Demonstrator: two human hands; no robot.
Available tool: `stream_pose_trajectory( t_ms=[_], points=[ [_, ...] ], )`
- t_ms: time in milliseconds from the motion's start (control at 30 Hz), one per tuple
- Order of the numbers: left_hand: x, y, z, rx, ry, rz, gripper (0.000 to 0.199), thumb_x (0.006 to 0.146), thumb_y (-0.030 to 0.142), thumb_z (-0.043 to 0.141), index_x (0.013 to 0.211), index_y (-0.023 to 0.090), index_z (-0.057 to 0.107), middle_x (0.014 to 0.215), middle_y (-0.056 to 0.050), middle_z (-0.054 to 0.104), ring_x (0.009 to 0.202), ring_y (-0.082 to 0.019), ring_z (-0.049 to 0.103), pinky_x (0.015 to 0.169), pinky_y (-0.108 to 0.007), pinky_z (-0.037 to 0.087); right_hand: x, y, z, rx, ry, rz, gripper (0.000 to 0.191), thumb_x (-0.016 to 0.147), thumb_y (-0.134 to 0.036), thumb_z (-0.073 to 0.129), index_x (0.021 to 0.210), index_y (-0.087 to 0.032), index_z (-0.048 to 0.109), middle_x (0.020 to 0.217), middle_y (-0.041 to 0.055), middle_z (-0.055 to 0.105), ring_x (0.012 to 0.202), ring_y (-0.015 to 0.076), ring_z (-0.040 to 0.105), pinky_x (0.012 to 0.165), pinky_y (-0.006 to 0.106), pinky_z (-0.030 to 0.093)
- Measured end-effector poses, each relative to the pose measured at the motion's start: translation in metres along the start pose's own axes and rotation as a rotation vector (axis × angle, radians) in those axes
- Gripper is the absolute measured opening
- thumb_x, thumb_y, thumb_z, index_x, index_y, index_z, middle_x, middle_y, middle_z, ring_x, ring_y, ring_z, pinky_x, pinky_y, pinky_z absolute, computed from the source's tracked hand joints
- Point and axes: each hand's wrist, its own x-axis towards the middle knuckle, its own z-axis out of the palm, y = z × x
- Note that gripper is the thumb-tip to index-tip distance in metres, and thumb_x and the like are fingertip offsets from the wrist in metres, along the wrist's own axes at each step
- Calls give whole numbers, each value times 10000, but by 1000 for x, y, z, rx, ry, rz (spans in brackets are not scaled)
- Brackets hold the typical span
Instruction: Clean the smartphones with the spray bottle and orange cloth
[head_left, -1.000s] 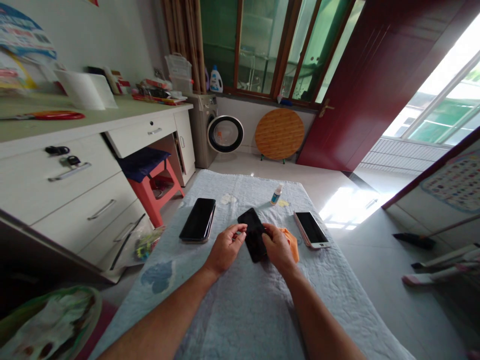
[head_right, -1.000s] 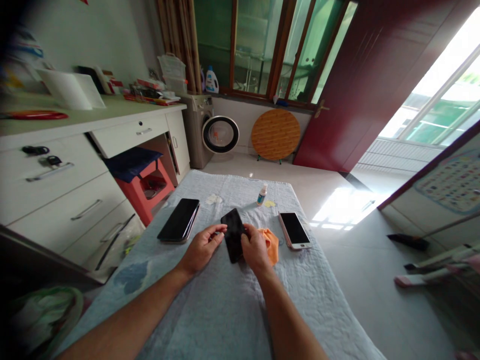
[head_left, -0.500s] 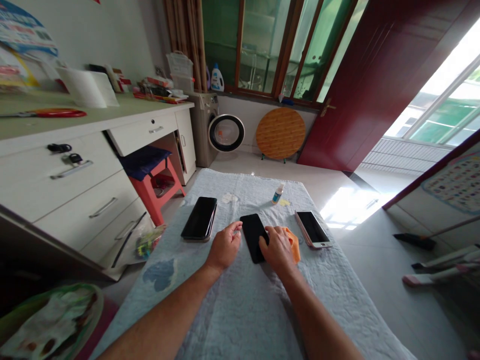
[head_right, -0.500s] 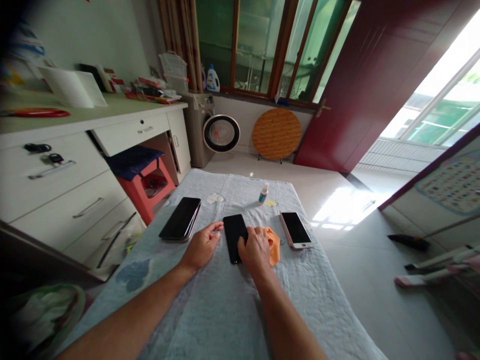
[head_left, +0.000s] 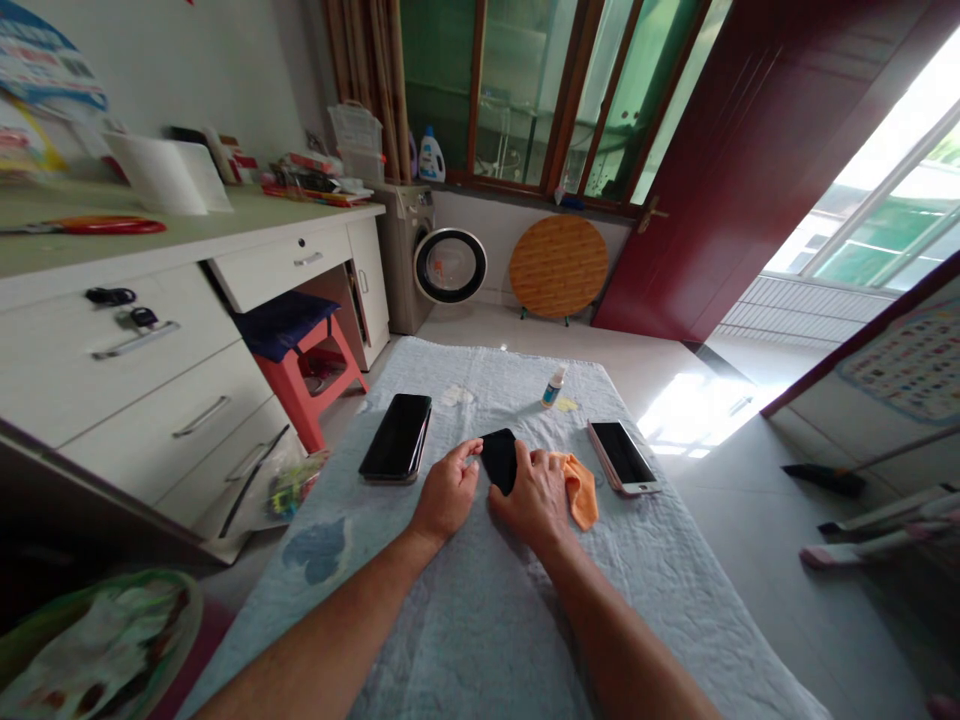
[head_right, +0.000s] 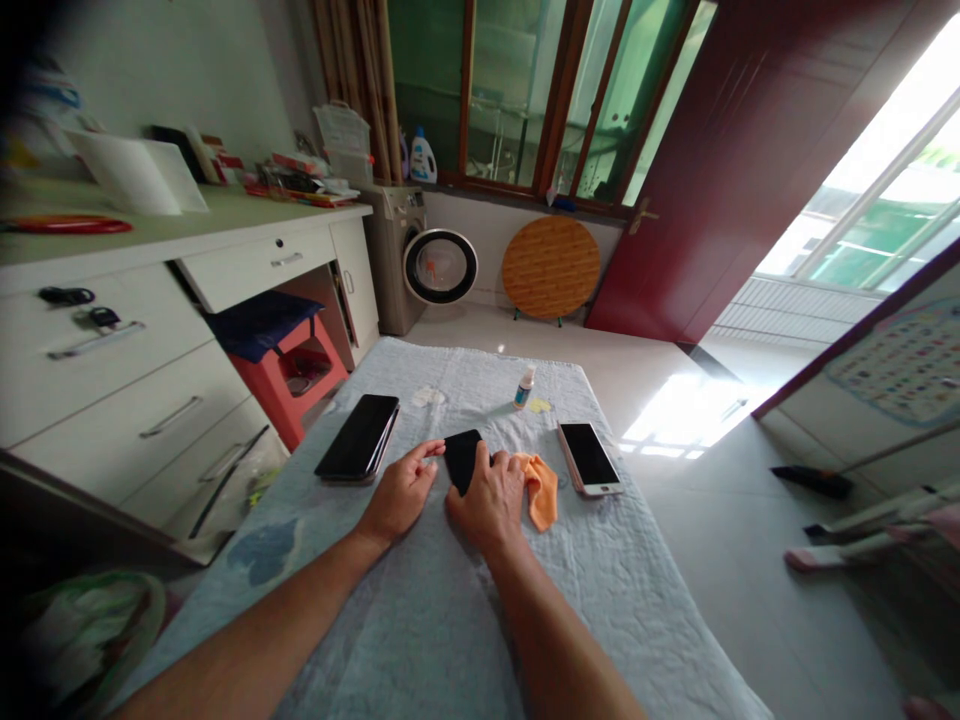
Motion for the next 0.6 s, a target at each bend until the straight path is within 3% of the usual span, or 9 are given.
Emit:
stream_pose_trajectory(
  t_ms=[367,600],
  points=[
    [-3,0,-5,-63,180,34,419,858,209,462,1274,187,512,1228,-82,613,821,-157,626,868,-338,500,1,20,-24,119,202,-137,706,686,-355,610,1352,-223,419,1133,100,529,1022,278,454,893,422,383],
    [-3,3,-6,-79,120,-19,430,842,214,462,1268,174,507,1160,-77,630,709,-123,587,790,-300,511,18,58,-35,102,298,-18,674,680,-354,601,1319,-189,460,1211,111,527,1093,296,434,931,432,357]
  ],
)
